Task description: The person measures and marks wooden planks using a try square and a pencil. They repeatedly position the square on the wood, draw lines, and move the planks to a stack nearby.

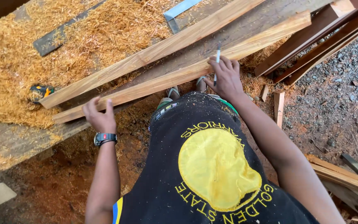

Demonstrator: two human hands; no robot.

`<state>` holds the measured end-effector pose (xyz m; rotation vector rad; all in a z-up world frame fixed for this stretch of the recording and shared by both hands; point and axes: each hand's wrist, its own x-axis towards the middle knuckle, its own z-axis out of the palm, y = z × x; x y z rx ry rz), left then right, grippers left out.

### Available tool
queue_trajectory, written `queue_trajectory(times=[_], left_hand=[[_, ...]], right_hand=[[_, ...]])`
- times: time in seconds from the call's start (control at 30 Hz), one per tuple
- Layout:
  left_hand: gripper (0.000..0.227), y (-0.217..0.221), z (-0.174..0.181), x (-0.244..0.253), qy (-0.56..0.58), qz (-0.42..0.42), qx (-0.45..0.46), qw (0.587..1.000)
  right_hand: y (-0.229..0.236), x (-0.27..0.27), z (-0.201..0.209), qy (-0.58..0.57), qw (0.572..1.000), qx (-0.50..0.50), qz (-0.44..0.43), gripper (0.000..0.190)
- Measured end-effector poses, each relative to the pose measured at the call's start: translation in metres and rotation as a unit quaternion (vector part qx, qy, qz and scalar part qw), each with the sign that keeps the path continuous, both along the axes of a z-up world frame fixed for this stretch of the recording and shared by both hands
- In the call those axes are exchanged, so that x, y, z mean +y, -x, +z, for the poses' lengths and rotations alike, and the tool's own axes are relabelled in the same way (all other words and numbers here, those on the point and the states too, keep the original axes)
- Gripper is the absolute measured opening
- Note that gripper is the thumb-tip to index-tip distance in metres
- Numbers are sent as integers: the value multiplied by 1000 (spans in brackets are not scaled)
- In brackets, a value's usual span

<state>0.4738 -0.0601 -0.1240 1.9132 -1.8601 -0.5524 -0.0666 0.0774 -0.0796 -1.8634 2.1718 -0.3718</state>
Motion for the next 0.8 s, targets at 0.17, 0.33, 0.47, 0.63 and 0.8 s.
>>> queue_trajectory(times=[0.17, 0.33, 0.47, 0.63, 0.8], left_hand=[[56, -34, -30, 11, -122, 388, 262, 875], [93, -25, -15, 7, -177, 417, 446, 772], [64, -41, -28, 14, -187, 405, 519, 729], [93, -19, 7, 16, -181, 321, 699, 612], [106, -27, -16, 35, -184, 294, 690, 636]], right_hand=[[-6, -28, -34, -45, 984, 110, 133, 85], [11, -46, -53, -131, 975, 105, 148, 49], [17, -43, 9, -203, 964, 70, 157, 62], [8, -41, 136, -340, 896, -260, 121, 51], [31, -15, 100, -394, 852, -330, 102, 31]])
